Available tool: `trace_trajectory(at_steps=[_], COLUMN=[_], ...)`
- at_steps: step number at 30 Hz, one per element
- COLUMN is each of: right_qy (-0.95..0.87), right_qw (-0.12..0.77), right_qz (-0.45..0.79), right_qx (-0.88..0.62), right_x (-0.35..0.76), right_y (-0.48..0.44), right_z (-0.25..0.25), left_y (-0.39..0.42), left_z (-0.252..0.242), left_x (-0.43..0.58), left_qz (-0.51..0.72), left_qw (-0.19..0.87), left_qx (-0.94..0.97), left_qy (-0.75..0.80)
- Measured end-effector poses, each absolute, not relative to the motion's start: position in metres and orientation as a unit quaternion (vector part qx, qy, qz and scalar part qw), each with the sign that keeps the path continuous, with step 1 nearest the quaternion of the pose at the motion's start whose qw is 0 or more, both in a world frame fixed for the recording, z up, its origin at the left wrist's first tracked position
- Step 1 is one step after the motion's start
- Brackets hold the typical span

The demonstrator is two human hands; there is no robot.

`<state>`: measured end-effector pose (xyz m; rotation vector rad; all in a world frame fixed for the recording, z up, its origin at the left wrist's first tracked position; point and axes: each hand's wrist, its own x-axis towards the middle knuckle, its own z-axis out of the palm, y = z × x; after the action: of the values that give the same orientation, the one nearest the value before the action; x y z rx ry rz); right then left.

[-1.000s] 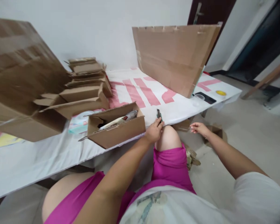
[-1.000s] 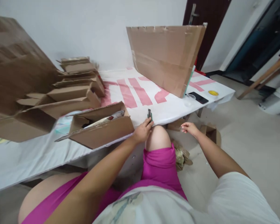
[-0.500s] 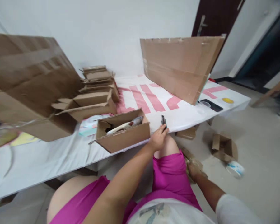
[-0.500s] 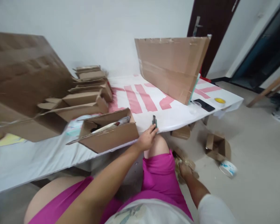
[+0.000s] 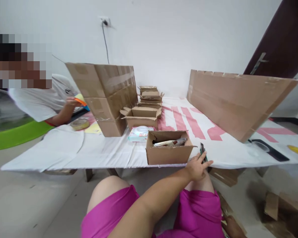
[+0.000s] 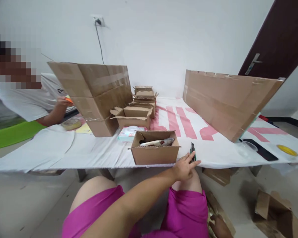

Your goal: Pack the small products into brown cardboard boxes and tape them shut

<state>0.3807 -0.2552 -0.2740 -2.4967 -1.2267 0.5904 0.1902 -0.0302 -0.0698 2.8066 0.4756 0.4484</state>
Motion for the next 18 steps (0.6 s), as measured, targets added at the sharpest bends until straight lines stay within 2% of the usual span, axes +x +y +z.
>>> trace_trajectory(at_steps=[4,8,10,12,13,15,18], right_qy=[-0.451,-0.438,-0.448,-0.473,-0.496,-0.552,-0.647], right_qw=[0.227,0.315,0.340,0.374,0.394,0.425,0.443], right_qz=[0.191,0.102,0.052,0.006,-0.007,-0.033,-0.092], right_qx=[-0.842,-0.836,-0.825,-0.798,-0.774,-0.716,-0.614], right_x=[0.412,0.413,0.400,0.380,0.369,0.344,0.303], right_y=[-0.236,-0.217,-0.205,-0.190,-0.182,-0.166,-0.144], right_z=[-0.244,-0.178,-0.140,-0.106,-0.091,-0.061,-0.016], left_y=[-0.050,-0.066,-0.065,-0.057,-0.051,-0.034,-0.005], left_z=[-0.047,-0.015,0.011,0.042,0.057,0.081,0.090], left_x=[0.166,0.116,0.084,0.050,0.032,-0.001,-0.034], left_qz=[0.195,0.350,0.455,0.518,0.527,0.459,0.353], left_qw=[0.081,-0.004,-0.024,-0.020,-0.002,0.063,0.185], left_qx=[0.971,0.936,0.890,0.853,0.841,0.859,0.875], left_qy=[0.113,-0.033,-0.017,0.063,0.122,0.218,0.276])
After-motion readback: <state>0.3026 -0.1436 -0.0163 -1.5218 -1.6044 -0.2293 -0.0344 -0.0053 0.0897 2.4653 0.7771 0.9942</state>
